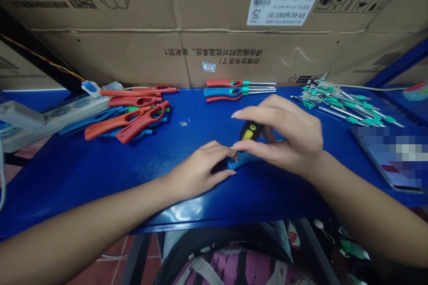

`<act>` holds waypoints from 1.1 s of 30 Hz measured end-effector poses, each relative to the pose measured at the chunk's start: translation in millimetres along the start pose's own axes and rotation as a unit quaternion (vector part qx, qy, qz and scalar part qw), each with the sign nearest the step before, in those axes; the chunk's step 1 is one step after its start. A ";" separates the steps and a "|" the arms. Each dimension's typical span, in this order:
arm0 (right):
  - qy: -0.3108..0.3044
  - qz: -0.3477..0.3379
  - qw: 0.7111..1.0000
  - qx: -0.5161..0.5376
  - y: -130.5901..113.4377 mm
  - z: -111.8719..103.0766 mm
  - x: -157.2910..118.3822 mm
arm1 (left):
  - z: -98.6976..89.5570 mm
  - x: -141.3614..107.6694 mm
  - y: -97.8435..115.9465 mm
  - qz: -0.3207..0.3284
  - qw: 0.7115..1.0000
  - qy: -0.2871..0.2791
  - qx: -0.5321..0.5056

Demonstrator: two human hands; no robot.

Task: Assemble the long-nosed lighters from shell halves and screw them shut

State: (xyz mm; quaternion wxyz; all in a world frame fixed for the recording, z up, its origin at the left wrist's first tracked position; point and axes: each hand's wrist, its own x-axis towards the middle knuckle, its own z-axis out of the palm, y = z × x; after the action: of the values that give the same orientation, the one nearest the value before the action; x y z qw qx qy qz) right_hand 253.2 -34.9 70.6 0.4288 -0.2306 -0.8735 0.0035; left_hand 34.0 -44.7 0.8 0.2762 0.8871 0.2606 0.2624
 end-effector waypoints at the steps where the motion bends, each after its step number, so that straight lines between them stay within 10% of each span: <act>1: 0.003 -0.007 1.000 -0.016 -0.4 -0.3 0.5 | 0.1 -0.1 -0.1 0.001 1.000 0.001 -0.001; 33: -0.031 0.000 0.999 -0.016 -4.9 -4.7 3.0 | 1.9 -0.4 -0.4 -0.004 1.000 -0.001 0.004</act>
State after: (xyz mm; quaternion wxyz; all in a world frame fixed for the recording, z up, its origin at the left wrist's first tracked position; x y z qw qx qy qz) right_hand 253.1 -39.0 76.8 0.3979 -0.2370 -0.8863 -0.0035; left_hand 34.8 -45.3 -0.9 0.2741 0.8874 0.2651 0.2590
